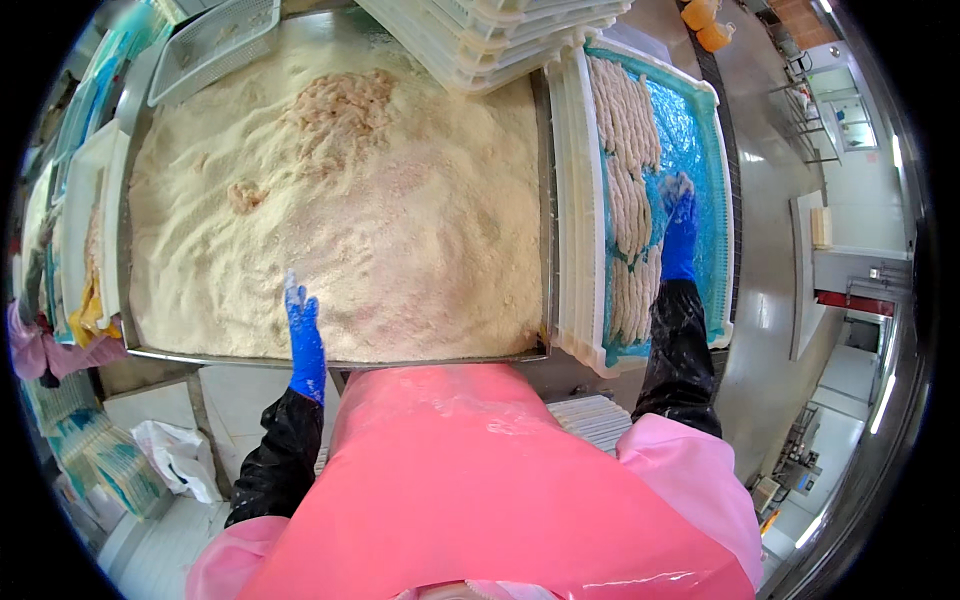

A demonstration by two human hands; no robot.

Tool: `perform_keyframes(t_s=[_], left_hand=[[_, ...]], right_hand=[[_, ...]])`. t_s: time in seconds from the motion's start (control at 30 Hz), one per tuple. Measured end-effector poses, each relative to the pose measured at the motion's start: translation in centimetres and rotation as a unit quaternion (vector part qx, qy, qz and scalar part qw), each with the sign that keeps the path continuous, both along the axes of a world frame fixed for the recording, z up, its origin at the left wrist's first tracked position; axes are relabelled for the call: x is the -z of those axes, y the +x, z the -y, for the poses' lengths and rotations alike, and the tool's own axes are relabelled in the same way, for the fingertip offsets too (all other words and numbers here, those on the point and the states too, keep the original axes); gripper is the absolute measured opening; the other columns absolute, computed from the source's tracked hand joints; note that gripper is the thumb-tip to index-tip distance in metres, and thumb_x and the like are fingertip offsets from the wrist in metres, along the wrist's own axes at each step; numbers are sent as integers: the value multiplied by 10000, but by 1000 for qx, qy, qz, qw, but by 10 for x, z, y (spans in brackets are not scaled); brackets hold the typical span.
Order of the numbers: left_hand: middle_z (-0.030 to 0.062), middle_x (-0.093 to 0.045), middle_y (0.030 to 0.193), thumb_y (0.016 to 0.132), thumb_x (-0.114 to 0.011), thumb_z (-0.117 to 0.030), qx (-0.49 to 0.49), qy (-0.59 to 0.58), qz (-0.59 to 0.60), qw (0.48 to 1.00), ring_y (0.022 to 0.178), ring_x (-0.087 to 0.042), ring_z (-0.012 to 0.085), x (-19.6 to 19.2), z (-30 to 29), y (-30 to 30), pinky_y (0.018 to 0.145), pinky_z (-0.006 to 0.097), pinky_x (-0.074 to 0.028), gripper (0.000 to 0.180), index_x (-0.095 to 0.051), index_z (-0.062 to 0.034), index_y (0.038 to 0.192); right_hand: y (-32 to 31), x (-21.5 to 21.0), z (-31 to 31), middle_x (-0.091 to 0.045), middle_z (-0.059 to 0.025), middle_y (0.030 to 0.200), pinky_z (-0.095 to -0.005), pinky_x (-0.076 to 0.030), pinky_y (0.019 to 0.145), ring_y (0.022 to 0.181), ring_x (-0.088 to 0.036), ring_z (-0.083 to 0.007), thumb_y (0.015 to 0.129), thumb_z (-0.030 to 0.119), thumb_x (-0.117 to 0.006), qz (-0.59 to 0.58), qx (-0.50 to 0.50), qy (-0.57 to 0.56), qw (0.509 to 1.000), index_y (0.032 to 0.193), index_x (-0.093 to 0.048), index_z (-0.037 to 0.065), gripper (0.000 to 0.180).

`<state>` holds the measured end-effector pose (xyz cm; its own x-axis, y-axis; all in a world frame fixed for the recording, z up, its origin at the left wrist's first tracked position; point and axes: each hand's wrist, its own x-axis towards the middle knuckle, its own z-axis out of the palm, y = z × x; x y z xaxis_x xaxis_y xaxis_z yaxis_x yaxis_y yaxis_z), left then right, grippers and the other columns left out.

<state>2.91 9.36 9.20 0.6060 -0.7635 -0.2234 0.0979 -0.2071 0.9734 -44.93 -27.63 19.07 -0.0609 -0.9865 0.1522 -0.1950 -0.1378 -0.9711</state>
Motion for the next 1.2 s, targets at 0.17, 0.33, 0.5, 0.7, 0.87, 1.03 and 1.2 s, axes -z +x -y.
perform_keyframes(t_s=[0.17, 0.33, 0.5, 0.7, 0.87, 1.03, 1.2], left_hand=[[62, -202, 1516, 928, -421, -6, -28, 20, -27, 999, 1381, -229, 234, 15, -23, 21, 1108, 346, -230, 602, -187, -94, 1475], [81, -203, 1517, 920, -440, -2, -11, -7, -55, 998, 1389, -216, 224, 32, -19, 21, 1112, 345, -225, 618, -178, -78, 1475], [83, -230, 1509, 910, -473, -17, 20, 0, -7, 1000, 1376, -246, 217, 33, -4, 14, 1110, 338, -233, 616, -206, -58, 1464], [135, -383, 1428, 880, -567, -79, 80, 57, 220, 971, 1331, -339, 239, 39, -12, 22, 1104, 352, -246, 545, -373, -21, 1385], [152, -473, 1335, 841, -642, -190, 147, 57, 310, 937, 1269, -406, 306, 23, -8, 29, 1076, 399, -300, 526, -469, -61, 1321], [109, -513, 1310, 898, -566, -86, 50, 7, -20, 999, 1141, -535, 213, 19, -14, 55, 959, 315, -430, 442, -464, -30, 1325], [70, -588, 1142, 935, -536, -116, -37, 67, -142, 987, 976, -591, 145, 39, -30, 88, 796, 280, -509, 405, -461, 6, 1314]], right_hand=[[-29, 10, -15, -667, -173, 982, -326, -478, 791, 894, -637, -216, 924, 235, -531, -372, 28, 30, 927, 1089, -625, -12, 311], [-36, 7, -9, -672, -185, 970, -337, -486, 776, 875, -650, -248, 893, 238, -574, -392, -8, 112, 913, 1042, -645, -26, 311], [-17, -15, -11, -667, -189, 985, -375, -493, 783, 885, -654, -301, 881, 233, -590, -480, -57, 37, 874, 1081, -629, -17, 323], [82, -67, -50, -661, -180, 1032, -331, -497, 791, 884, -647, -223, 926, 170, -526, -457, -20, -126, 880, 1159, -597, -3, 299], [259, 7, -124, -605, -138, 1179, -319, -466, 890, 1020, -604, -222, 946, 126, -483, -43, -341, 73, 936, 1200, -566, -24, 306], [406, 163, -179, -419, -204, 1378, -414, -295, 1062, 1277, -389, -343, 857, 152, -595, -206, -348, -127, 906, 1366, -422, 79, 542], [497, 165, -216, -565, -166, 1211, -379, -413, 953, 1098, -532, -344, 863, 139, -585, -138, -456, -92, 874, 1213, -579, 108, 352]])
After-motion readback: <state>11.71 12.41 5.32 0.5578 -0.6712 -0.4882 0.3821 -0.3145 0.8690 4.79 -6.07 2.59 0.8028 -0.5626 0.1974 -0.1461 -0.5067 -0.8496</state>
